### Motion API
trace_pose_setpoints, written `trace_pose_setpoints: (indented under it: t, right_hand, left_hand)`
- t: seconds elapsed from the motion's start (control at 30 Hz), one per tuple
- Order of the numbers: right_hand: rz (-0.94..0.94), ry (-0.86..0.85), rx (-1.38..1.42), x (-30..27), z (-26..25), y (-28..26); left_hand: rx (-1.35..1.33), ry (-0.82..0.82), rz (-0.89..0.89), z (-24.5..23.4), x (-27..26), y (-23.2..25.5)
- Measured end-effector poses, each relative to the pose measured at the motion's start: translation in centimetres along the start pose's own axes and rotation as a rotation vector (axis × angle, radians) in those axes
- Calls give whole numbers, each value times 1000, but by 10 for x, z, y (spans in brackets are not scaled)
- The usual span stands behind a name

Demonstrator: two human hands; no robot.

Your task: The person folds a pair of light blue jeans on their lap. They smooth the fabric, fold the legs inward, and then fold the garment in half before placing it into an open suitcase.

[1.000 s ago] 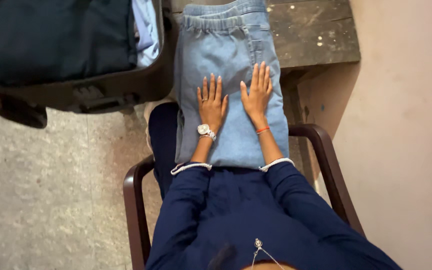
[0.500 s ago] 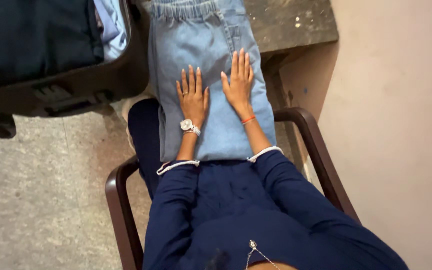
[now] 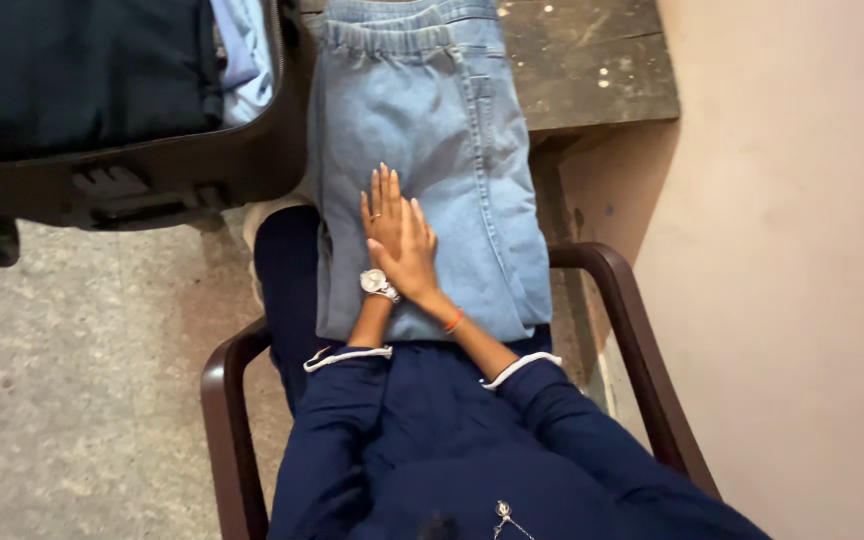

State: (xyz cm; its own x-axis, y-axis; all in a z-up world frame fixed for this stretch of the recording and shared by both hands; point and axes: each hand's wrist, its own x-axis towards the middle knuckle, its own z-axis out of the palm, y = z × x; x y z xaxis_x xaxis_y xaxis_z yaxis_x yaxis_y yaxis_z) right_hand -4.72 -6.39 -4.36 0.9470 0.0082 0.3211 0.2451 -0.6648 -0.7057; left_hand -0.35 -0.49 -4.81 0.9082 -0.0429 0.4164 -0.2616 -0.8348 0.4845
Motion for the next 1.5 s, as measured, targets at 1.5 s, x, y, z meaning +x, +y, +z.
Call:
trace_pose_setpoints:
  t: [1.5]
  right_hand:
    - [310, -105, 1061, 16, -35, -4]
  left_hand:
    - [-126, -75, -132, -39, -12, 29]
